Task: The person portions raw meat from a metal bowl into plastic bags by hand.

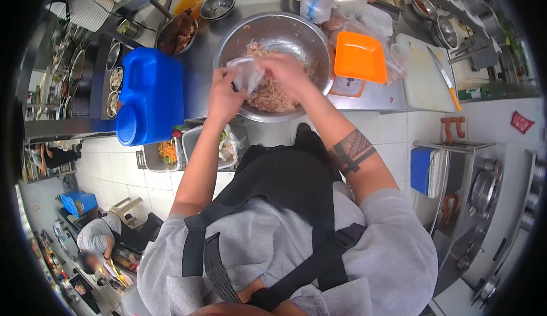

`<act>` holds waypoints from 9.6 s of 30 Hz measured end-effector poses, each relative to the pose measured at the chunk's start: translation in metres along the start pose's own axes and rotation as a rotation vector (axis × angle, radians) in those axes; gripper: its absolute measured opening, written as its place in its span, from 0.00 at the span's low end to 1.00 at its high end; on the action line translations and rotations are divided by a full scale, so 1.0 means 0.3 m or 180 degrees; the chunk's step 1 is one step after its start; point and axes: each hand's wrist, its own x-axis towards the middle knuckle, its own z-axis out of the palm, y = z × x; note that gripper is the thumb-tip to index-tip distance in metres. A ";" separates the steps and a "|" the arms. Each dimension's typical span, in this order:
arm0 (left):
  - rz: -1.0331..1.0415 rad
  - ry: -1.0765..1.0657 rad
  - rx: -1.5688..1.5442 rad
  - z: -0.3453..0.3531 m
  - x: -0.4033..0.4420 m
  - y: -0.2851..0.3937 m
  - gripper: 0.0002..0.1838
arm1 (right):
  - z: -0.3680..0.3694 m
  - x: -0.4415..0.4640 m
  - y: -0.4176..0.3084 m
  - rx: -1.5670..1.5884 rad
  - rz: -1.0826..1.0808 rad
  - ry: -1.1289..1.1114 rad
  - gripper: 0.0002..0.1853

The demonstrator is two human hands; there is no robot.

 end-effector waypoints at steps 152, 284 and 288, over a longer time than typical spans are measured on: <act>0.0660 -0.0746 0.0139 0.035 0.298 0.101 0.43 | -0.072 -0.024 -0.188 -0.3519 -0.1262 0.0126 0.10; 0.2009 -0.0969 -0.1168 0.658 0.536 1.082 0.13 | -0.239 -0.328 0.108 -0.1729 -0.1210 0.0119 0.09; 0.1217 -0.1342 -0.2207 0.868 0.606 1.205 0.14 | -0.294 -0.342 0.061 -0.1747 -0.1333 0.0148 0.10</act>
